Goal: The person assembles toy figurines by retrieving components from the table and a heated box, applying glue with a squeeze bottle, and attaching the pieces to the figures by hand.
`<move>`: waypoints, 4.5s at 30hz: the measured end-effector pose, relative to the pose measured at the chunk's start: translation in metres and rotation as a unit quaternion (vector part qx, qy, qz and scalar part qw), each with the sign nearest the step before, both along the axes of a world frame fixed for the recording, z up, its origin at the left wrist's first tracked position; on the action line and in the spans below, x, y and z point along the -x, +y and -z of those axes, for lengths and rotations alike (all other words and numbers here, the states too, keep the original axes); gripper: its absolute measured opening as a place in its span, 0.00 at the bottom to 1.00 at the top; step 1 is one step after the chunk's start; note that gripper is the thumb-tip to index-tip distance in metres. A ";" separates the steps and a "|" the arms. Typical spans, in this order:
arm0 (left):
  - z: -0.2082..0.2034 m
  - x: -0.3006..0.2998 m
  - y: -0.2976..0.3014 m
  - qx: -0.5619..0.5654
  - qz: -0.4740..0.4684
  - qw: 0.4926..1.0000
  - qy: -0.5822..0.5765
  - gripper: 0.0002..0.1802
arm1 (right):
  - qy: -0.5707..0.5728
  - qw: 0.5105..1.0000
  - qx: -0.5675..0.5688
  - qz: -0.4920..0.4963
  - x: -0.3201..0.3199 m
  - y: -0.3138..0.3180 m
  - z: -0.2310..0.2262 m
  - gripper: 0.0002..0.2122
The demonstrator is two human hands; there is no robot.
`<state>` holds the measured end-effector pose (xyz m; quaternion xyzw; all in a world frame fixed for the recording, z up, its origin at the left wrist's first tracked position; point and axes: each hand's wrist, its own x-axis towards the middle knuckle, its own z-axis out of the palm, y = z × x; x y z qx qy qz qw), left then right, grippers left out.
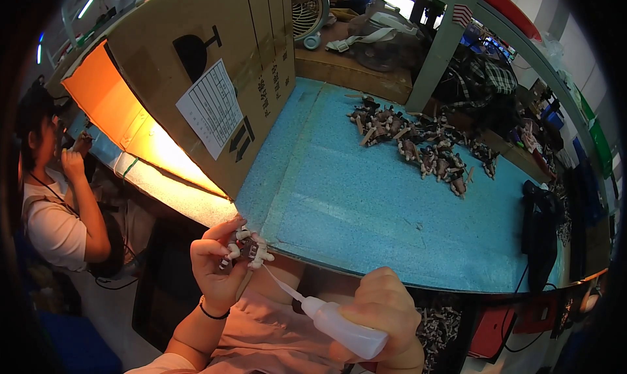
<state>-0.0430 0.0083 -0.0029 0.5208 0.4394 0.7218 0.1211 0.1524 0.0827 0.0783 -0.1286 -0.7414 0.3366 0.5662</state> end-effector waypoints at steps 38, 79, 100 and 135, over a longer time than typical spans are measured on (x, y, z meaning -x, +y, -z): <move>-0.006 -0.005 -0.007 0.039 0.156 0.961 -0.226 0.22 | -0.046 0.996 -0.063 0.031 0.004 0.004 0.007 0.25; 0.004 0.011 -0.027 -0.057 0.184 0.932 -0.306 0.18 | -0.105 0.942 0.312 0.066 0.029 0.130 0.071 0.17; 0.012 0.081 -0.110 -0.093 0.041 0.883 -0.458 0.15 | -0.387 0.880 -0.276 0.017 0.284 -0.021 0.035 0.08; 0.030 0.049 -0.086 -0.036 0.213 0.876 -0.432 0.15 | -0.071 0.899 0.362 -0.235 0.154 -0.027 0.046 0.06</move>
